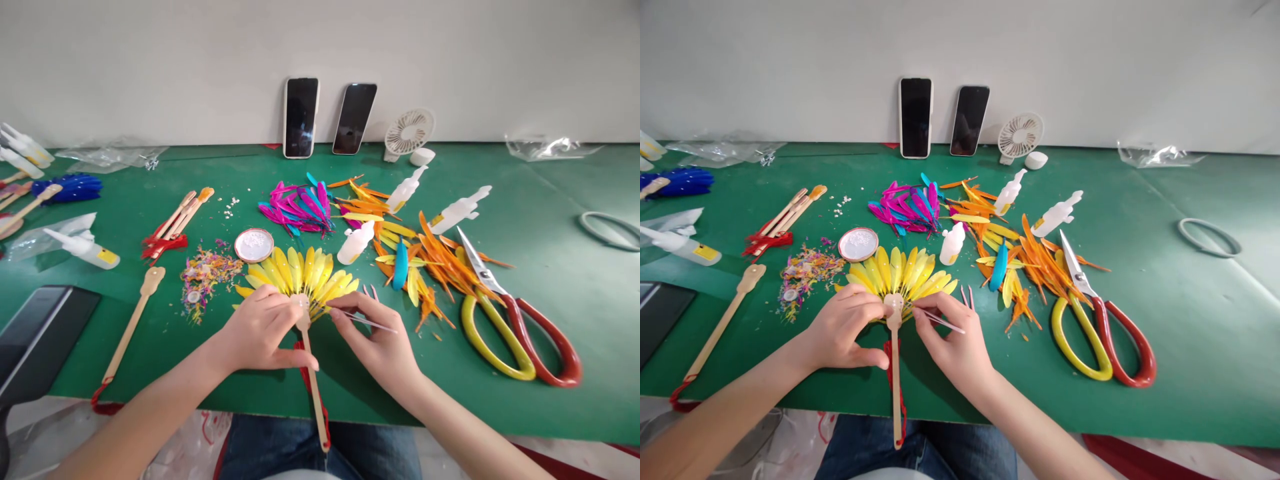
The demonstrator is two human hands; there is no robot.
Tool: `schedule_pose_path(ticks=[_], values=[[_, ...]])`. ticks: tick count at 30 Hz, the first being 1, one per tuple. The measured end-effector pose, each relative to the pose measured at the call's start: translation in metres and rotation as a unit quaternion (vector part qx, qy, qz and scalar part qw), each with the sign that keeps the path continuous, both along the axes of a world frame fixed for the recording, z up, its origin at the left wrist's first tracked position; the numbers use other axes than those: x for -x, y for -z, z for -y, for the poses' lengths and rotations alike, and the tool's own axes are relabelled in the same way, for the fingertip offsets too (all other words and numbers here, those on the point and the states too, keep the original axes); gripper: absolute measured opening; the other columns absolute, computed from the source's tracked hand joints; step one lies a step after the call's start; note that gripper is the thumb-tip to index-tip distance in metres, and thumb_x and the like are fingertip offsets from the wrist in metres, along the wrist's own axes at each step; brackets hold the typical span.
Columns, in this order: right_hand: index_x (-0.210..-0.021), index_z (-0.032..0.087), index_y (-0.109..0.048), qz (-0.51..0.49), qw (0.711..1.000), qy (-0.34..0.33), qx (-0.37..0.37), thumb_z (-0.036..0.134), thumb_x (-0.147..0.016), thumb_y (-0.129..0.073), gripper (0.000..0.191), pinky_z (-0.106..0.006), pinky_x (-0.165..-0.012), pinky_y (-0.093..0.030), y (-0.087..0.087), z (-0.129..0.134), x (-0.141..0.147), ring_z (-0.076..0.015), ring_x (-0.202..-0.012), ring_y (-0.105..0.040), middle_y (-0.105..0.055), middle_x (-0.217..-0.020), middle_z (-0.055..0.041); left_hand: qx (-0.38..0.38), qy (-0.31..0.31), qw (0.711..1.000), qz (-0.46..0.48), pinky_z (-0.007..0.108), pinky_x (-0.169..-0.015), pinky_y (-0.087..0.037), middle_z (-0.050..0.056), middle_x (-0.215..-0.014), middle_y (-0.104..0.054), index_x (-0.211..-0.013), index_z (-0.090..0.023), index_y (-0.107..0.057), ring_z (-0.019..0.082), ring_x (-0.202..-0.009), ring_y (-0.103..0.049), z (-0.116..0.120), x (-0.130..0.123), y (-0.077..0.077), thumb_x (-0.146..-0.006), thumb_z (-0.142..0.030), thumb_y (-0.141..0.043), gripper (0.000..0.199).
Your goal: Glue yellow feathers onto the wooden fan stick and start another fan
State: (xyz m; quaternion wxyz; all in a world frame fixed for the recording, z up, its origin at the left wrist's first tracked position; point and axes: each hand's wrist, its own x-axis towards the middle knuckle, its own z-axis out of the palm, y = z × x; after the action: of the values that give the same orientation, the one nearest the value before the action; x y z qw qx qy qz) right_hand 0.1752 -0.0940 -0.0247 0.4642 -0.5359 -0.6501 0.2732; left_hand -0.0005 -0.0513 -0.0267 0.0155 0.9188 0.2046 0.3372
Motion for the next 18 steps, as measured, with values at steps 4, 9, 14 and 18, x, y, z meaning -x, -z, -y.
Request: schedule_pose_path(ticks=[4, 9, 14, 18], values=[[-0.070, 0.018, -0.059, -0.019, 0.999, 0.031, 0.008, 0.019, -0.075, -0.052, 0.008, -0.020, -0.050, -0.047, -0.0004, 0.0004, -0.0013, -0.0113, -0.053, -0.058, -0.063, -0.058, 0.0002, -0.004, -0.003, 1.000, 0.001, 0.029, -0.062, -0.041, 0.005, -0.069, -0.065, -0.085, -0.015, -0.045, 0.016, -0.065, -0.061, -0.0001, 0.0005, -0.0009, -0.080, -0.058, -0.029, 0.045], [-0.070, 0.018, -0.059, -0.037, 0.998, 0.033, 0.023, 0.020, -0.074, -0.053, 0.007, -0.021, -0.051, -0.047, 0.0001, -0.0003, -0.0015, -0.0114, -0.053, -0.058, -0.063, -0.058, 0.0002, -0.008, -0.015, 1.000, 0.005, 0.029, -0.062, -0.041, 0.004, -0.067, -0.064, -0.085, -0.016, -0.045, 0.015, -0.063, -0.060, -0.0001, 0.0015, -0.0014, -0.082, -0.056, -0.029, 0.043], [-0.067, 0.018, -0.058, -0.044, 0.998, -0.010, 0.048, 0.018, -0.074, -0.051, 0.010, -0.019, -0.050, -0.047, 0.0003, -0.0026, 0.0000, -0.0106, -0.054, -0.058, -0.064, -0.060, 0.0002, -0.002, 0.000, 1.000, -0.003, 0.029, -0.062, -0.041, 0.005, -0.069, -0.065, -0.083, -0.016, -0.045, 0.015, -0.064, -0.061, 0.0002, 0.0011, -0.0002, -0.081, -0.058, -0.028, 0.046], [-0.070, 0.017, -0.060, -0.034, 0.996, -0.052, 0.063, 0.018, -0.075, -0.051, 0.010, -0.019, -0.053, -0.048, 0.0015, -0.0022, 0.0005, -0.0103, -0.057, -0.059, -0.064, -0.063, -0.0001, -0.001, 0.004, 1.000, -0.006, 0.029, -0.063, -0.042, 0.005, -0.070, -0.065, -0.083, -0.015, -0.045, 0.015, -0.067, -0.061, -0.0002, 0.0008, 0.0005, -0.081, -0.057, -0.029, 0.045]])
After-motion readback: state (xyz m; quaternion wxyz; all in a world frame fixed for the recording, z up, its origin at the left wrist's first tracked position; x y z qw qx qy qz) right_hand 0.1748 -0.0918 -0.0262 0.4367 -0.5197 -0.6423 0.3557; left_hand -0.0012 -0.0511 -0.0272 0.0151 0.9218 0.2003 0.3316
